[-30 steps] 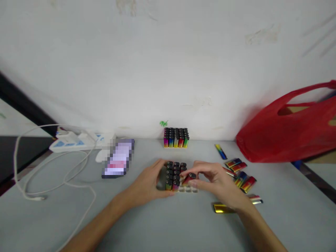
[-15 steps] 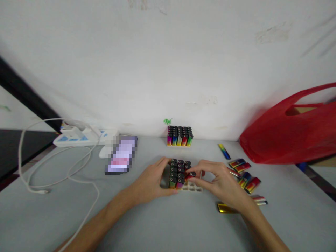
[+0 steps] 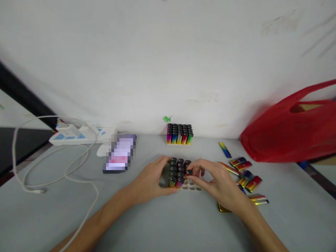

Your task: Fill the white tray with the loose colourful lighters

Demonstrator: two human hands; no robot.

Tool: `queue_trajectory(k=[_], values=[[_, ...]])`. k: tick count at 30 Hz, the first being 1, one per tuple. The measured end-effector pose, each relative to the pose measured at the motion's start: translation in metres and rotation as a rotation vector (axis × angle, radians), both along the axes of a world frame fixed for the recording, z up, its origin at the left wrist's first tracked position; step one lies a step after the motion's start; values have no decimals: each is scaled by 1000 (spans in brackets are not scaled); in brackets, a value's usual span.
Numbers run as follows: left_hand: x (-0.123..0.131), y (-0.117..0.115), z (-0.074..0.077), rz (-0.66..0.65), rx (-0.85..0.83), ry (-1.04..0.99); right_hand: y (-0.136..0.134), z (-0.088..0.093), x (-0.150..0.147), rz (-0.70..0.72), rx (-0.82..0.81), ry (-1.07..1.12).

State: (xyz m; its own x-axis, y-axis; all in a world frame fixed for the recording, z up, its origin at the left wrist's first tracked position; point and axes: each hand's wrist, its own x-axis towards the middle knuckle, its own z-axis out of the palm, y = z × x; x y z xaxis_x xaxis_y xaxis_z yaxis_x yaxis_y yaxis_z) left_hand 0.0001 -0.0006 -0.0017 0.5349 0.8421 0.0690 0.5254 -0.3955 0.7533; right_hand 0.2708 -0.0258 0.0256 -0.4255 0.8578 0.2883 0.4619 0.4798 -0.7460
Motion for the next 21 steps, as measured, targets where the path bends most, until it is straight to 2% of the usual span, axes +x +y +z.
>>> queue_trajectory(k=[5, 12, 15, 17, 19, 21], values=[[0, 1, -1, -7, 18, 13, 0, 2, 2, -35, 30, -39], [-1, 1, -2, -10, 26, 16, -1, -4, 0, -19, 16, -9], [-1, 1, -1, -3, 16, 27, -2, -4, -4, -78, 49, 15], [-1, 1, 0, -2, 13, 29, 1, -1, -3, -226, 125, -19], [-1, 1, 1, 2, 3, 39, 7, 3, 9, -466, 163, -102], [0, 1, 1, 0, -6, 48, 9, 8, 34, -728, 97, -245]])
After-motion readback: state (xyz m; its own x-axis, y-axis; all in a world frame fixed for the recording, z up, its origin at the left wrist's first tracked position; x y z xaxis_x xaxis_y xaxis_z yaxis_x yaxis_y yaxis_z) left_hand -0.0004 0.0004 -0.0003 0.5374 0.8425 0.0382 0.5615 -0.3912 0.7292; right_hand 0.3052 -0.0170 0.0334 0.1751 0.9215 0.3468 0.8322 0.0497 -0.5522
